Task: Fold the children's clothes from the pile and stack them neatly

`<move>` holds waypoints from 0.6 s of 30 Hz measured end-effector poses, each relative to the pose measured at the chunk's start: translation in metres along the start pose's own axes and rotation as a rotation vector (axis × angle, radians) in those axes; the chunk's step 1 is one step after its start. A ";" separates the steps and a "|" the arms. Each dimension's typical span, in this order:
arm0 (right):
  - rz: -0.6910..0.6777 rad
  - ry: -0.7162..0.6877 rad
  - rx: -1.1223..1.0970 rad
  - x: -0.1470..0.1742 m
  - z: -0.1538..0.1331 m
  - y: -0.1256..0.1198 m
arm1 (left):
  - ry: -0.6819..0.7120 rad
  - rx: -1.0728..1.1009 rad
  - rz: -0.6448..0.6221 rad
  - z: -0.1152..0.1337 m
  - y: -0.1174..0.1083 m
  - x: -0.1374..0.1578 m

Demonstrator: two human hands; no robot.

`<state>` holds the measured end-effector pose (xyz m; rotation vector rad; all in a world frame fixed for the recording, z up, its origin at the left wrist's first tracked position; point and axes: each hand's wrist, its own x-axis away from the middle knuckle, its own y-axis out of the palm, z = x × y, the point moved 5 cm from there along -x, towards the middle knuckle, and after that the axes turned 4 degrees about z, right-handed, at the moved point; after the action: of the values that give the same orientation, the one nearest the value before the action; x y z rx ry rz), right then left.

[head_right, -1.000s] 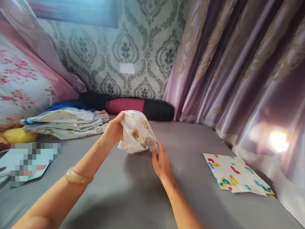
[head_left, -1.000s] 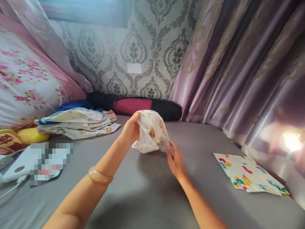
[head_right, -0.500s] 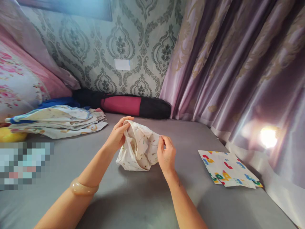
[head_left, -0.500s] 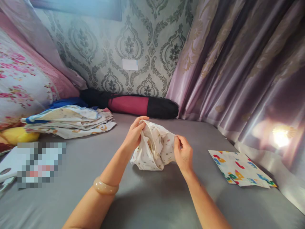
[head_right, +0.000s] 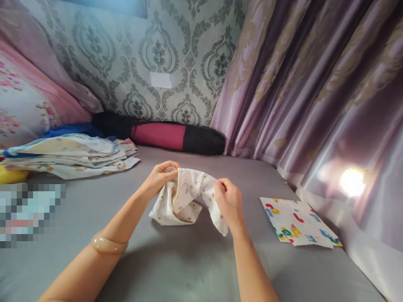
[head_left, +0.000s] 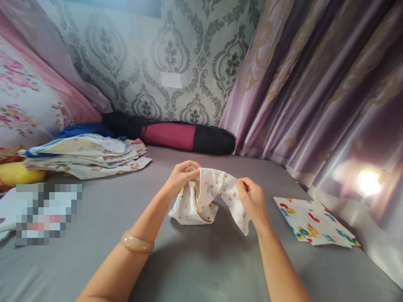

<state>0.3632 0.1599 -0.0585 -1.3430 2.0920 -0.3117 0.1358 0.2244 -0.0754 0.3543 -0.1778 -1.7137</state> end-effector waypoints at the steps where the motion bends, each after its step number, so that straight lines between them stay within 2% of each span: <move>1: -0.053 -0.004 0.028 -0.001 0.002 0.000 | 0.004 -0.006 0.006 0.000 0.000 0.000; 6: -0.375 -0.036 0.101 -0.001 0.011 0.004 | 0.033 -0.042 0.005 0.002 0.002 0.002; 9: -0.484 -0.030 0.025 0.001 0.015 0.006 | 0.023 -0.035 -0.020 0.004 0.009 0.006; 12: -0.489 -0.074 -0.060 0.001 0.009 0.008 | 0.001 0.004 -0.056 0.004 0.019 0.011; 18: -0.376 -0.116 -0.126 0.006 -0.014 0.009 | -0.058 0.001 -0.144 0.002 0.036 0.022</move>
<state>0.3463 0.1568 -0.0538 -1.7878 1.7822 -0.2524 0.1658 0.1965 -0.0653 0.3248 -0.1999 -1.8677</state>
